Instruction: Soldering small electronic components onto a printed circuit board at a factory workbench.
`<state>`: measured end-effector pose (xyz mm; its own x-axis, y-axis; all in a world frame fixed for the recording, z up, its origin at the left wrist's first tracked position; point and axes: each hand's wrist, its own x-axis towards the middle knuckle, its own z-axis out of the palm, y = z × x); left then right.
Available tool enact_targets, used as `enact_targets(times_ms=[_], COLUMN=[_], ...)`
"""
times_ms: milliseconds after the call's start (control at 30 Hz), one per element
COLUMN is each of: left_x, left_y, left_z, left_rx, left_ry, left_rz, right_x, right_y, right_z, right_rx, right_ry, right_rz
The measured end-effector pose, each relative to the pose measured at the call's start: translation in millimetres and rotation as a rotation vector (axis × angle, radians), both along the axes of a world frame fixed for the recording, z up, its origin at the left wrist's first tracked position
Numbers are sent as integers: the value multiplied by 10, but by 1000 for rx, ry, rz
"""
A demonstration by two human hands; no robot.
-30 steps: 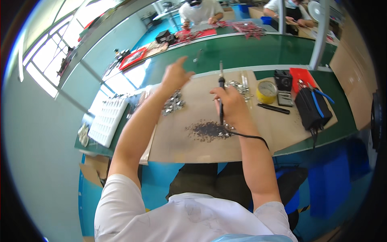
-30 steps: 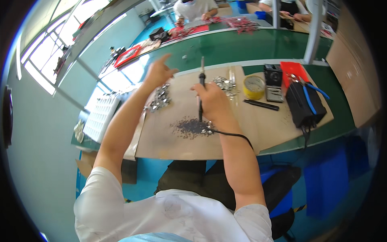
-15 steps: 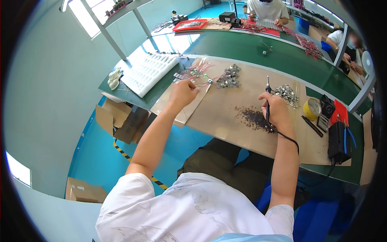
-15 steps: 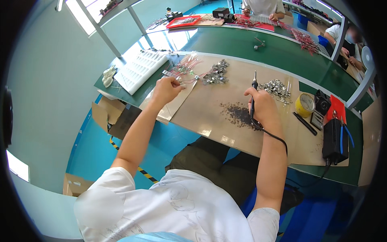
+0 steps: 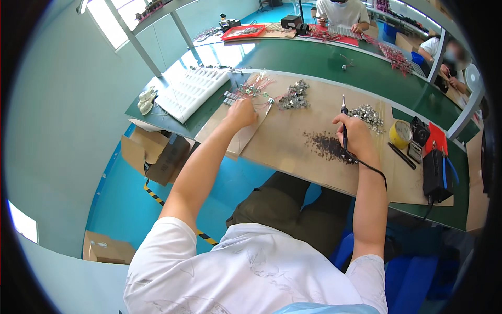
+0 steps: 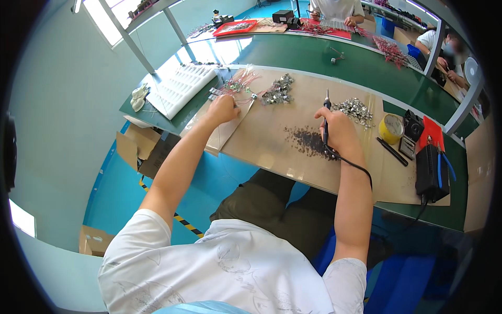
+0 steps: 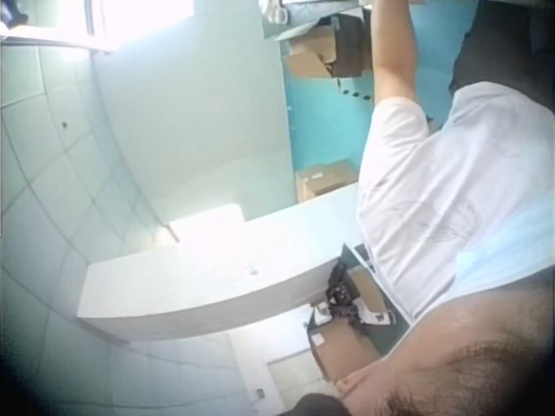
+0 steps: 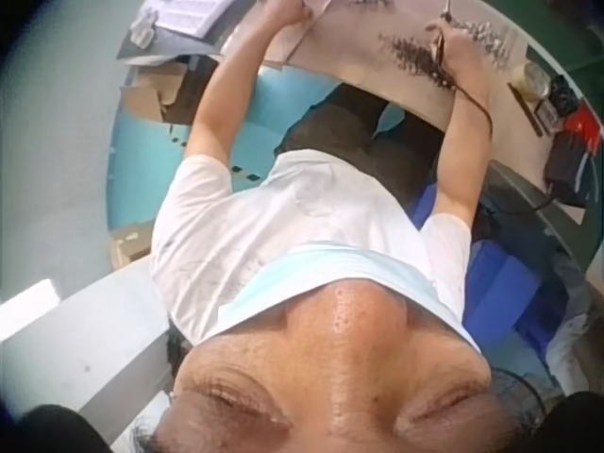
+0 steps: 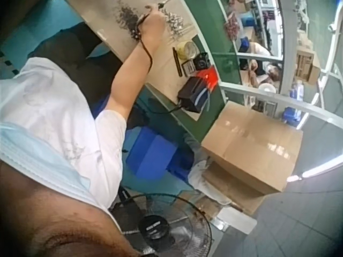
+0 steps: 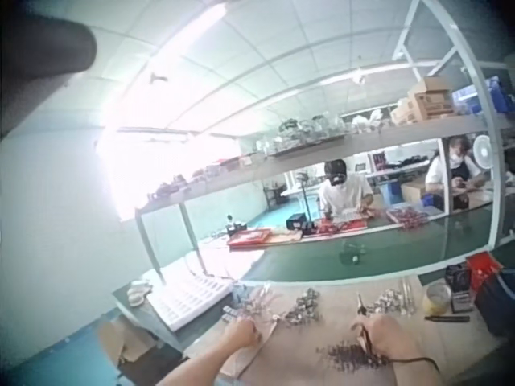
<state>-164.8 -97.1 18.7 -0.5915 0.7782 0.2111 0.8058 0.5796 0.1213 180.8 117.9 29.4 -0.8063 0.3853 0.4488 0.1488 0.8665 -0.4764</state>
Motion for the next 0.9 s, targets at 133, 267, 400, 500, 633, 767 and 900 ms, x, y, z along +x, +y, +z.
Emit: enact_targets(times_ms=[133,267,400,500,633,767,900], left_x=[-78,-39,250,265,409,673,818], left_y=[17,-103,-233,-293,-331,-239,-150], left_z=[49,140,470,511,543,612,429], left_rx=[-74,-16,459,918,895,549,270], left_ry=[-16,-324,-1098,-1472,-1426,-1065,-860], left_rz=[-31,-86,12,40,-82,-209,-550], right_x=[-29,-28,9,-8,-4,31,40], right_y=[36,36,77,39,26,74,122], right_z=[-45,-50,-113,-51,-53,-51,-39], right_rx=[14,-3,-6,16,-24,12,-1], right_ry=[40,7,-6,-13,0,73,163], right_rz=[21,28,21,8,26,-2,-1])
